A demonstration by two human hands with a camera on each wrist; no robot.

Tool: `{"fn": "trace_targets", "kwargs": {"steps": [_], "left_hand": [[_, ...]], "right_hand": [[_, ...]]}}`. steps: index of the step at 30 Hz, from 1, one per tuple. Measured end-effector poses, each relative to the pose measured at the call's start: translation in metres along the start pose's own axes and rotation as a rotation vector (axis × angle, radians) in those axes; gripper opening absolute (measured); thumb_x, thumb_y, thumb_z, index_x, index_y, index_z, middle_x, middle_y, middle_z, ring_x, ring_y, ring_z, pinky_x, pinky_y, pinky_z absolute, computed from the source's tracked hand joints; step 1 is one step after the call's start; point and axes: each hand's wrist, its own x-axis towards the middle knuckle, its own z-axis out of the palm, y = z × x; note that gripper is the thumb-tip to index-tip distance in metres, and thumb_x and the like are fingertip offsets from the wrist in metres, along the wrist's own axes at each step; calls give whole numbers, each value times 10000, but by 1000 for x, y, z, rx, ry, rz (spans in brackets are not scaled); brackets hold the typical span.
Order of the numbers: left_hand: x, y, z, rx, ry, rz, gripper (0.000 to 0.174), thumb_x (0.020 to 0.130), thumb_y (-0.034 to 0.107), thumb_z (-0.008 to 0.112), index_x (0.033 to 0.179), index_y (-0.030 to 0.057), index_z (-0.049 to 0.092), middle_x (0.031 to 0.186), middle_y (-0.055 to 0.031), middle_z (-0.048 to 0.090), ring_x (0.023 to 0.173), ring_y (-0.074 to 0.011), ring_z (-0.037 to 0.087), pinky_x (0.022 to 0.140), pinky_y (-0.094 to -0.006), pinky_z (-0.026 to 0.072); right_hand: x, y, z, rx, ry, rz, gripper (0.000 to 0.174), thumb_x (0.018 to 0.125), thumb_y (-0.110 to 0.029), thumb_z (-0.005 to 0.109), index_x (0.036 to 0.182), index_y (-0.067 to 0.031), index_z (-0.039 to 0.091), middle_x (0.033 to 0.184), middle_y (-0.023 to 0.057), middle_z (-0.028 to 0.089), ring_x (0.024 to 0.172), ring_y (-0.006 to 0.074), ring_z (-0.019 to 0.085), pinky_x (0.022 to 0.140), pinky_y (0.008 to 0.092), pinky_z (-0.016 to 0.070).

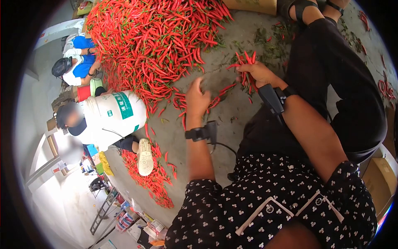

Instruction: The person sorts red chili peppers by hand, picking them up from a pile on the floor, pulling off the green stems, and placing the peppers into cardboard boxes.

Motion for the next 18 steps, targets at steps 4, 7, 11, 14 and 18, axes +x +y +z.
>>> {"fn": "trace_targets", "kwargs": {"steps": [4,7,11,14,18], "left_hand": [[-26,-58,-3,450,-192,180,346,654,50,570,1000,58,583,1036,-102,557,981,-307,493,813,-404,426],[-32,-61,-1,497,-183,204,261,667,58,571,925,68,606,1051,-91,546,1007,-307,468,800,-403,419],[-18,-60,-6,461,31,122,226,726,89,543,943,27,565,1045,-137,535,993,-330,479,793,-423,407],[-15,-44,-10,219,78,68,226,761,111,520,961,5,526,980,-192,541,917,-369,508,768,-446,414],[-22,-29,16,223,-200,120,239,788,125,499,980,-13,472,911,-241,550,823,-415,541,702,-473,431]], "right_hand": [[9,4,-4,-1,13,-4,131,750,-104,609,838,-9,596,730,63,584,581,158,561,439,301,448],[8,5,-5,57,24,7,128,746,-103,614,829,-7,597,730,61,585,597,159,568,441,301,449],[4,5,-5,50,57,-19,126,751,-104,611,834,-11,598,740,70,583,622,166,575,451,297,456],[2,4,-3,72,62,-29,132,753,-105,611,836,-4,596,746,76,581,636,174,585,456,297,462],[3,3,-6,48,32,-19,139,748,-96,615,834,12,591,746,87,580,626,189,595,474,302,471]]}}
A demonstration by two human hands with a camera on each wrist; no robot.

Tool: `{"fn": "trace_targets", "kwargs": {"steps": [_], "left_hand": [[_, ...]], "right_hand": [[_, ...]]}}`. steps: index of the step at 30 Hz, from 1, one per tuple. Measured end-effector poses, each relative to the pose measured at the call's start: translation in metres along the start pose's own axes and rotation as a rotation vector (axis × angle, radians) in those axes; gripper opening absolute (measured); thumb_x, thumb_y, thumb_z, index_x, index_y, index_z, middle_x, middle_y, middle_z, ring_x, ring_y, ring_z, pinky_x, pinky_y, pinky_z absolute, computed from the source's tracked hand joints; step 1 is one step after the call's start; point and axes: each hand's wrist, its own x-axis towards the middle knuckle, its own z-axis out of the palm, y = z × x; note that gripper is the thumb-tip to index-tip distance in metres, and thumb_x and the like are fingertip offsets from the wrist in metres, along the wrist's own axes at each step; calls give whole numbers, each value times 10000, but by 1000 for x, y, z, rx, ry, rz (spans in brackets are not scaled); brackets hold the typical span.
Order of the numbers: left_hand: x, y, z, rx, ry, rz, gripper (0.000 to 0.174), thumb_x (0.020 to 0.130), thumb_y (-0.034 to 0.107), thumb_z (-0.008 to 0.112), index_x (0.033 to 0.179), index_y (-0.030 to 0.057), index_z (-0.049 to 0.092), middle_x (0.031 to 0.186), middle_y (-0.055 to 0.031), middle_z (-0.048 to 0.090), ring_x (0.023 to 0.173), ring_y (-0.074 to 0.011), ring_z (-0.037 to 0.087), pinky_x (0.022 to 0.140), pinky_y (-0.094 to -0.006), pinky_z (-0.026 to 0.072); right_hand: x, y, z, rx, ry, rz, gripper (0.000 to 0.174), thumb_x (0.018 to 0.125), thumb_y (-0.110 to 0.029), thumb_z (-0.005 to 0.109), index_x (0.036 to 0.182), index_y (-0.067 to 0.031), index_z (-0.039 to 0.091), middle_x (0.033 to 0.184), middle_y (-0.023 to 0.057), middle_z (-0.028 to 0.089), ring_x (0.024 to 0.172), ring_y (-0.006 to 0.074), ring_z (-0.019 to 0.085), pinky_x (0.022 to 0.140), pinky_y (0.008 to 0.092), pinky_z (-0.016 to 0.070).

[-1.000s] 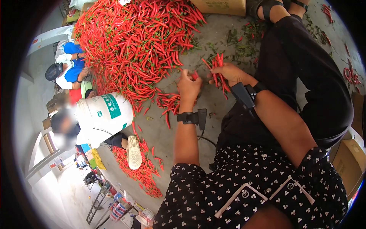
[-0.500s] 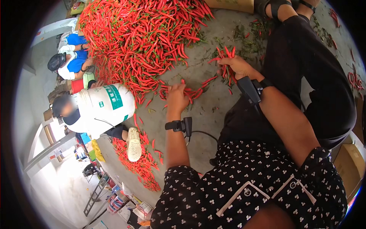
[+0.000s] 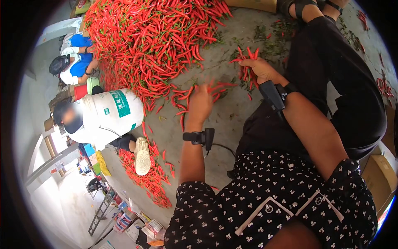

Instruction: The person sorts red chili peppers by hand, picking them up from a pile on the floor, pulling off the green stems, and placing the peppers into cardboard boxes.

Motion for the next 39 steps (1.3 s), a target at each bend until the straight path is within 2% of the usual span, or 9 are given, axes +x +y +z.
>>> {"fn": "trace_targets", "kwargs": {"steps": [13,15,19,22,26,31,34,37,39], "left_hand": [[5,-2,20,-48,60,44,124,816,119,494,890,21,477,773,-194,566,655,-354,561,591,-421,444],[20,8,-1,-1027,-190,-568,95,851,141,501,896,58,488,691,-66,512,559,-186,490,518,-327,404],[39,47,-25,-1645,-176,-489,72,863,154,508,903,95,495,724,-1,469,559,-96,426,508,-267,370],[57,80,-10,-1362,-84,-460,106,867,180,505,844,79,485,695,13,461,580,-86,432,508,-245,360],[74,88,21,-581,314,-132,233,876,207,465,823,-19,460,698,-138,492,632,-277,480,595,-367,382],[73,93,36,-582,544,-75,325,892,277,409,789,-26,463,781,-199,458,756,-339,445,690,-421,344],[70,94,36,-842,444,-157,408,902,338,347,904,-33,517,932,-229,494,880,-368,459,772,-419,354],[60,109,23,-388,406,81,555,922,412,238,1202,-12,460,1259,-245,384,1210,-357,317,1006,-401,229],[62,105,24,-511,456,119,479,910,354,301,1168,-5,485,1215,-240,425,1152,-359,378,972,-394,276]], "right_hand": [[-11,0,6,-99,-101,2,158,795,-131,578,882,1,579,758,101,606,608,180,606,463,269,461],[-12,0,8,-48,-110,93,177,772,-102,600,897,23,583,779,115,603,613,208,611,429,314,459],[-5,-1,7,-168,-247,122,218,776,-134,612,926,20,576,837,118,609,671,203,613,501,317,484],[-17,-6,13,-53,-324,128,274,776,-178,624,970,7,566,875,101,608,748,190,600,624,330,486],[-20,-11,14,55,-191,187,329,772,-195,637,1046,-31,556,992,89,568,876,175,540,737,328,436],[-15,-4,15,46,-204,31,221,789,-159,621,963,-34,569,925,67,582,844,177,549,705,379,449],[-13,3,13,-8,-231,14,342,769,-167,641,1059,-18,539,967,96,576,870,174,545,724,328,447],[-2,6,8,49,-113,86,292,777,-129,617,1031,-9,541,919,86,588,789,174,575,642,313,476],[-3,7,11,78,-104,-6,218,785,-107,598,979,-20,549,867,81,592,740,172,584,597,296,483]]}}
